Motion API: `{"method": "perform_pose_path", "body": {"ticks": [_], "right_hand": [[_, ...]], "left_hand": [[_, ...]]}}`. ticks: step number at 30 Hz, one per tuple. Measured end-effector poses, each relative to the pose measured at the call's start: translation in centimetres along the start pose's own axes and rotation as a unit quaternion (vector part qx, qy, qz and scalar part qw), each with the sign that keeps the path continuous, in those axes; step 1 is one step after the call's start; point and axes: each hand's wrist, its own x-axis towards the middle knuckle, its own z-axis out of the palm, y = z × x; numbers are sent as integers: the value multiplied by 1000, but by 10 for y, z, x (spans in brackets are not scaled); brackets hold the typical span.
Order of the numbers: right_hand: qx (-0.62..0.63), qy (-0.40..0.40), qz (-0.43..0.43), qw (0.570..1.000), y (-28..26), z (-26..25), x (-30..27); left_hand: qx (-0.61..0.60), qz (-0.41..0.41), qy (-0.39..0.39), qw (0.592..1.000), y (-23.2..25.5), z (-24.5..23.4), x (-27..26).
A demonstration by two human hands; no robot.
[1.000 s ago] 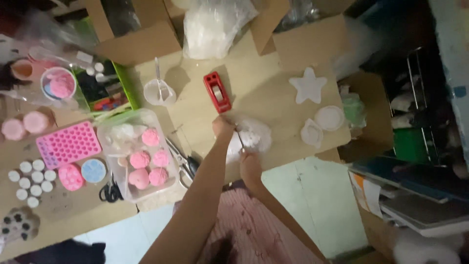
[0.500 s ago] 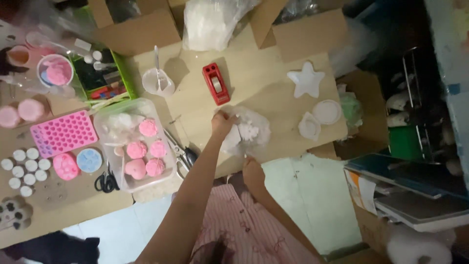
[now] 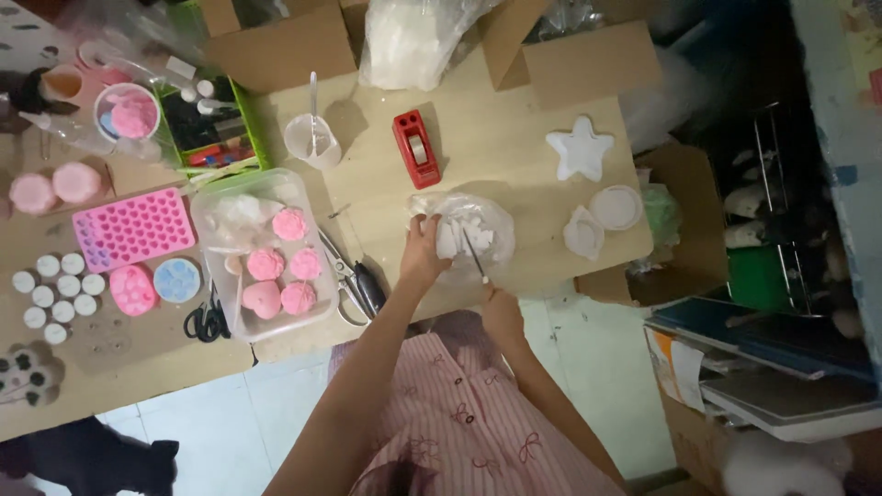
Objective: Preparing and decorating small candles using molds and wax.
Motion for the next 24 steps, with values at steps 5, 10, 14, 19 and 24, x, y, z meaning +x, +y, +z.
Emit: {"method": "perform_pose_path", "body": {"ticks": [5, 10, 14, 19, 24], "right_hand": [[-51, 17, 5, 999, -14, -18, -6], [-37, 5, -15, 999, -20, -22, -6], [-89, 14, -25, 996, -27, -26, -11], [-88, 26, -13, 996, -13, -24, -7], [-56, 3, -3, 998, -12, -22, -7]], "left_hand": [[-38, -17, -24, 999, -10, 3, -2], [-39, 10, -21, 999, -31, 12, -1], [-45, 17, -9, 999, -30, 14, -1], [-54, 7, -3, 998, -37, 18, -1], [-51, 8, 6, 999, -39, 17, 1]]}}
